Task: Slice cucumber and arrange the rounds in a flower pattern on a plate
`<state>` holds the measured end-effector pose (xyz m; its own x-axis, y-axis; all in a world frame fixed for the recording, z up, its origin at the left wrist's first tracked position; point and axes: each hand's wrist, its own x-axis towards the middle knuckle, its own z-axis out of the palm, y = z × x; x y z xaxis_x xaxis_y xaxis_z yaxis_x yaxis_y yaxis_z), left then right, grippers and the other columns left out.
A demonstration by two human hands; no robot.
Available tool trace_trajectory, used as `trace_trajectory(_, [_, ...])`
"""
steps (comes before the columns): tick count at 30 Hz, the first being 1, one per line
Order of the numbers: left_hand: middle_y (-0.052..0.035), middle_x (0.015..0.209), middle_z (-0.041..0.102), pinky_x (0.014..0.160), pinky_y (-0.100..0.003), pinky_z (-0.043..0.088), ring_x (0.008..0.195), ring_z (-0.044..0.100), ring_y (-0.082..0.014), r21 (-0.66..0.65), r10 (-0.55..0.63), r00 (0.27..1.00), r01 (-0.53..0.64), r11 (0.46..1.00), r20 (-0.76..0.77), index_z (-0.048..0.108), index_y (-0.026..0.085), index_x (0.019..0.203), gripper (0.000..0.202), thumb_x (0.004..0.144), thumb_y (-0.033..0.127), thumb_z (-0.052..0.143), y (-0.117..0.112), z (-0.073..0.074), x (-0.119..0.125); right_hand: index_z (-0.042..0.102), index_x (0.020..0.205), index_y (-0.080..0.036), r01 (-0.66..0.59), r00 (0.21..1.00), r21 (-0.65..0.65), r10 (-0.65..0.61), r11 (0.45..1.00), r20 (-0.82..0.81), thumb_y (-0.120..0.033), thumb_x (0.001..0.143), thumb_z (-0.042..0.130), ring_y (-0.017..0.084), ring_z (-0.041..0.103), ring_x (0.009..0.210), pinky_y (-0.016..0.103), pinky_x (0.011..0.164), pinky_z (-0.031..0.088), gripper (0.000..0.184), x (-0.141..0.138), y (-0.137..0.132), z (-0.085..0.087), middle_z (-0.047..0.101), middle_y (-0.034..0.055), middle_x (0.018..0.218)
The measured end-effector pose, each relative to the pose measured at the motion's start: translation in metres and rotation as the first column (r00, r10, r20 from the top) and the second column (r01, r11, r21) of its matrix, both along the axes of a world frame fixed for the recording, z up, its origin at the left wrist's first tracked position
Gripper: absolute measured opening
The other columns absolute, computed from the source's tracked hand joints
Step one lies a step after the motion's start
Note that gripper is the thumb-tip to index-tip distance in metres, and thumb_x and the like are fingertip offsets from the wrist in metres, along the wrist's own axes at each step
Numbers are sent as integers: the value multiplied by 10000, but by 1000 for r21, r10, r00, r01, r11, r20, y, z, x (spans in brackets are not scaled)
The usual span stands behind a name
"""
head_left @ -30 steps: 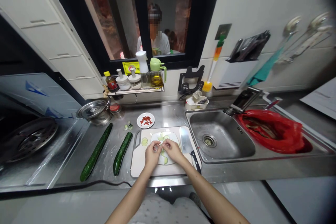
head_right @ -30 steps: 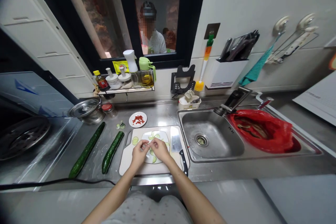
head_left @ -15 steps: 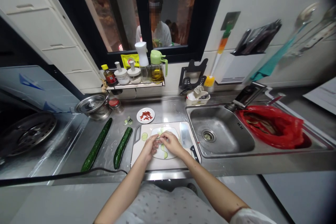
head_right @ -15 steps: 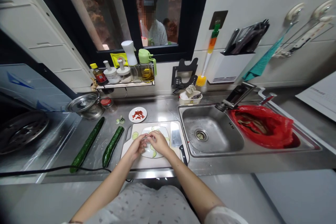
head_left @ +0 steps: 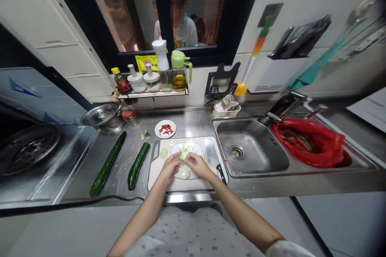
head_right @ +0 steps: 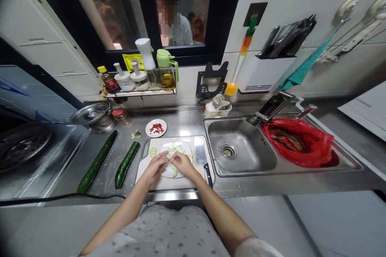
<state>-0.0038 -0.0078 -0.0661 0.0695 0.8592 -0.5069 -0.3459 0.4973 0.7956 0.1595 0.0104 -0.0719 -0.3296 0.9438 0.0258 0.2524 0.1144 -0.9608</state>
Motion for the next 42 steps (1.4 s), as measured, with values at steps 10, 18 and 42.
trace_trajectory(10, [32, 680, 622, 554, -194, 345, 545, 497, -64, 186, 102, 987, -78, 979, -124, 626, 165, 981, 506, 508, 262, 777, 4, 5, 6, 562, 694, -186, 27, 985, -265, -71, 964, -157, -278, 711, 594, 99, 528, 525, 224, 559, 433, 99, -2, 7, -4, 578, -40, 567])
trace_trajectory(18, [59, 641, 569, 591, -196, 377, 578, 512, -70, 263, 94, 977, -40, 964, -194, 585, 173, 898, 420, 530, 267, 764, 3, -3, 2, 543, 738, -186, 12, 992, -418, -63, 908, -109, -341, 717, 620, 92, 522, 453, 192, 457, 387, 174, 1, 6, -2, 593, -40, 537])
trace_trajectory(42, [16, 760, 691, 718, -240, 400, 709, 596, -136, 50, -148, 415, 429, 902, -898, 714, 226, 916, 216, 734, 175, 610, -27, -11, -5, 700, 898, -163, -79, 813, -66, 103, 995, 573, -171, 832, 553, 149, 590, 760, 214, 665, 355, 161, 6, 2, 0, 702, 50, 838])
